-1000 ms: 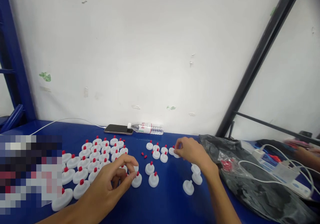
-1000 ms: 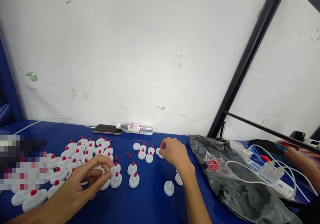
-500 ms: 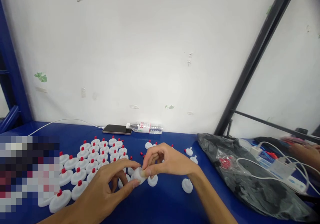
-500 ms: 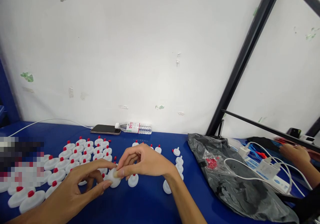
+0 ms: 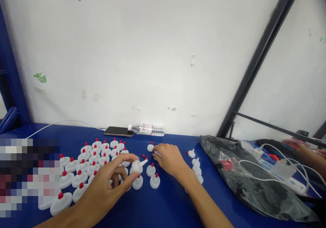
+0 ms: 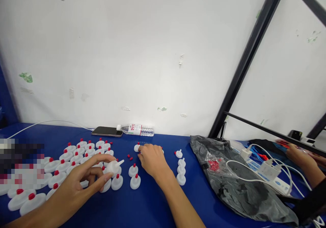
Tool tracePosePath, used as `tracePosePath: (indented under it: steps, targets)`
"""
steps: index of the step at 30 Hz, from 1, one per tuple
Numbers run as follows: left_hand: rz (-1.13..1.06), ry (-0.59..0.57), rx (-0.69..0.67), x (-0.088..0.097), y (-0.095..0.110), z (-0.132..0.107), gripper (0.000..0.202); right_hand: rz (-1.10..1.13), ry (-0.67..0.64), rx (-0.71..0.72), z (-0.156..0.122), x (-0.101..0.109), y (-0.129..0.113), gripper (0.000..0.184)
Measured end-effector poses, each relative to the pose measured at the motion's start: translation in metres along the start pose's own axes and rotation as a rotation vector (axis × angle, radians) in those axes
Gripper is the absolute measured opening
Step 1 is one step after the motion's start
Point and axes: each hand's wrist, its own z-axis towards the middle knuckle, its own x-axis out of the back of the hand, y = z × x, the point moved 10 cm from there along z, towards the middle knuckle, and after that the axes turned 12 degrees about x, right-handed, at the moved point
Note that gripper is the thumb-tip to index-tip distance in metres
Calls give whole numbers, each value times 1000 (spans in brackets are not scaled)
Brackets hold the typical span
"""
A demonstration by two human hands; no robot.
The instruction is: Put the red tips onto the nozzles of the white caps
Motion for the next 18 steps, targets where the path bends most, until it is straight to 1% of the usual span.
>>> tracePosePath:
  steps: [3, 8, 14, 18]
  targets:
    - [-25, 8, 25, -1, 3, -3, 46, -41, -18, -1, 1, -2, -3, 25]
    - [-56, 59, 41, 2, 7, -7, 46, -66, -34, 0, 2, -3, -7, 23]
    - [12, -6, 2, -2, 2, -2, 47, -13, -23, -5, 2, -6, -3, 21]
    - [57, -13, -11, -3, -3, 2, 47, 98, 25, 2, 2, -3, -4, 21]
